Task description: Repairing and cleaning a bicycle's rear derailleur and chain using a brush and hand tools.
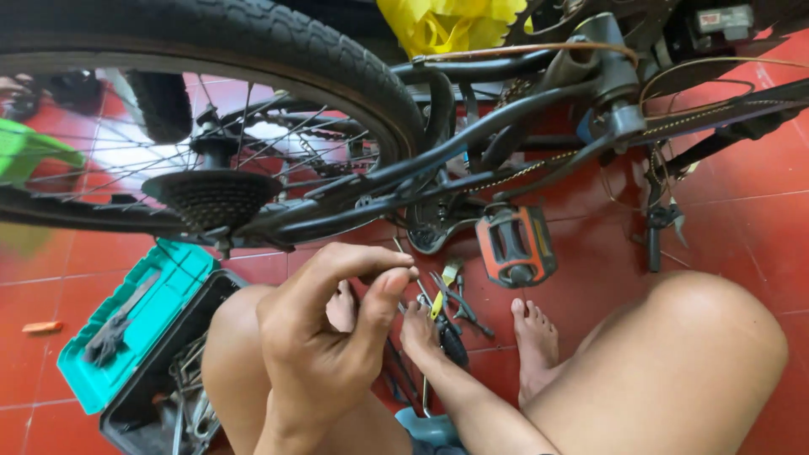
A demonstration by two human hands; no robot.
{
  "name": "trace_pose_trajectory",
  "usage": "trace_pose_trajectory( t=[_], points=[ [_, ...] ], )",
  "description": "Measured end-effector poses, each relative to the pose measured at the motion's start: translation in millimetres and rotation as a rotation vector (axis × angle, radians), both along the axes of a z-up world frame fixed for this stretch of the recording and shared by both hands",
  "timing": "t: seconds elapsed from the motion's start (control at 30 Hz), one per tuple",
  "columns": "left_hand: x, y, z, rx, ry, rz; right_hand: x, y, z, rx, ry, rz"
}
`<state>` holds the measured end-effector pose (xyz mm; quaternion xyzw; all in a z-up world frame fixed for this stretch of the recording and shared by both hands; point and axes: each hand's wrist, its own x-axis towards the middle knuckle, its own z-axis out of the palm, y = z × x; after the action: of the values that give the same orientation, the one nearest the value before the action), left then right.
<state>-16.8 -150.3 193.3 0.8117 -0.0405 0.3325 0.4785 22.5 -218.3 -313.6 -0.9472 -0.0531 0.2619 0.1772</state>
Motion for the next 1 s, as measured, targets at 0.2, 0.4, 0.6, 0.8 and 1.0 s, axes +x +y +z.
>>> trace_pose_trajectory(
  t=[0.2, 0.4, 0.6, 0.8, 1.0],
  points=[
    [11, -6, 13, -0.317, 0.14, 0.145, 12, -15, -12, 0.036, -0.026, -0.019],
    [33, -16, -6, -0.804, -0.22, 0.188, -7, -16, -34, 0.092, -0.002, -0.011],
    [23, 2, -17, -0.649, -0.154, 0.147, 15, -22, -46, 0.31, -0.095, -0.154],
    [13, 4, -23, -0.637, -0.105, 0.169, 54, -37, 52, 0.413, 0.211, -0.317],
    [7, 10, -25, -0.599, -0.083, 0.174, 97, -77, 15, 0.515, -0.35, -0.756]
  ],
)
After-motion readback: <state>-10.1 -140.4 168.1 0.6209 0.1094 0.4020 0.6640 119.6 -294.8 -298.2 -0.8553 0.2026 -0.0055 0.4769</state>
